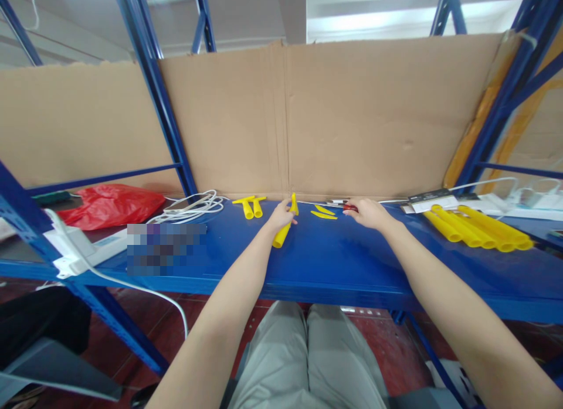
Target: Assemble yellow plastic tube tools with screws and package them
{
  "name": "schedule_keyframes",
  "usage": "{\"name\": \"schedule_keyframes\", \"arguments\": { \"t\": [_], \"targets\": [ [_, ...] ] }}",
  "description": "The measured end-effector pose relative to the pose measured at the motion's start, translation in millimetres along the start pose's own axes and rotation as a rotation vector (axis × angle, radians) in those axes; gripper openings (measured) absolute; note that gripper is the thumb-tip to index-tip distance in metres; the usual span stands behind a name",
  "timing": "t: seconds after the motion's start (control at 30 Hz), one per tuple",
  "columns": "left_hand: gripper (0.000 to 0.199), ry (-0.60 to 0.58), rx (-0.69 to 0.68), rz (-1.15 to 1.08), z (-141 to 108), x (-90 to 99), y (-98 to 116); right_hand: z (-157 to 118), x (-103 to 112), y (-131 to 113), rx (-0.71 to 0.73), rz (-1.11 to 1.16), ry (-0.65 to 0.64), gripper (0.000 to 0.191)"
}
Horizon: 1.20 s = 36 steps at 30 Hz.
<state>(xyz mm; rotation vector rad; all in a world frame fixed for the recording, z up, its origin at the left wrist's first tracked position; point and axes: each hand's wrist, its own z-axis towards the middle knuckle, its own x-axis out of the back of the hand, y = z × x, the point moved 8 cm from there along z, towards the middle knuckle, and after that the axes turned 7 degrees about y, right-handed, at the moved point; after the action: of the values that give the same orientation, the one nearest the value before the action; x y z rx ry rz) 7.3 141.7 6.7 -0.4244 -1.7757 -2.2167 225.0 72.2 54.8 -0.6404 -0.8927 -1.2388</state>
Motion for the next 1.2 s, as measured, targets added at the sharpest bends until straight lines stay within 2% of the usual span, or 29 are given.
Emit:
{"name": "schedule_keyframes", "arguments": {
  "t": [0.27, 0.6, 0.87, 1.07, 1.2],
  "targets": [
    [0.051, -0.005, -0.002, 0.003, -0.7, -0.8, 0.7, 1.6, -2.9, -0.2, -0.026, 0.048, -0.026, 0.013],
    [0.054, -0.006, -0.013, 0.014, -3.7, -1.2, 3.8, 0.6, -0.8, -0.2, -0.031, -0.035, -0.014, 0.012],
    [0.053, 0.048, 0.007, -0.042, 3.5, -0.9, 0.4, 2.6, -4.9, 3.7, -0.022, 0.010, -0.012, 0.013],
    [0.052, 0.174, 0.062, -0.098, 8.4, 10.8, -5.4, 0.3, 1.4, 32.2, -0.140, 0.061, -0.017, 0.013],
    [0.057, 0.260, 0.109, -0.037, 11.2, 20.2, -14.1, -5.9, -2.4, 65.2, -0.235, 0.026, -0.115, 0.011]
  ]
}}
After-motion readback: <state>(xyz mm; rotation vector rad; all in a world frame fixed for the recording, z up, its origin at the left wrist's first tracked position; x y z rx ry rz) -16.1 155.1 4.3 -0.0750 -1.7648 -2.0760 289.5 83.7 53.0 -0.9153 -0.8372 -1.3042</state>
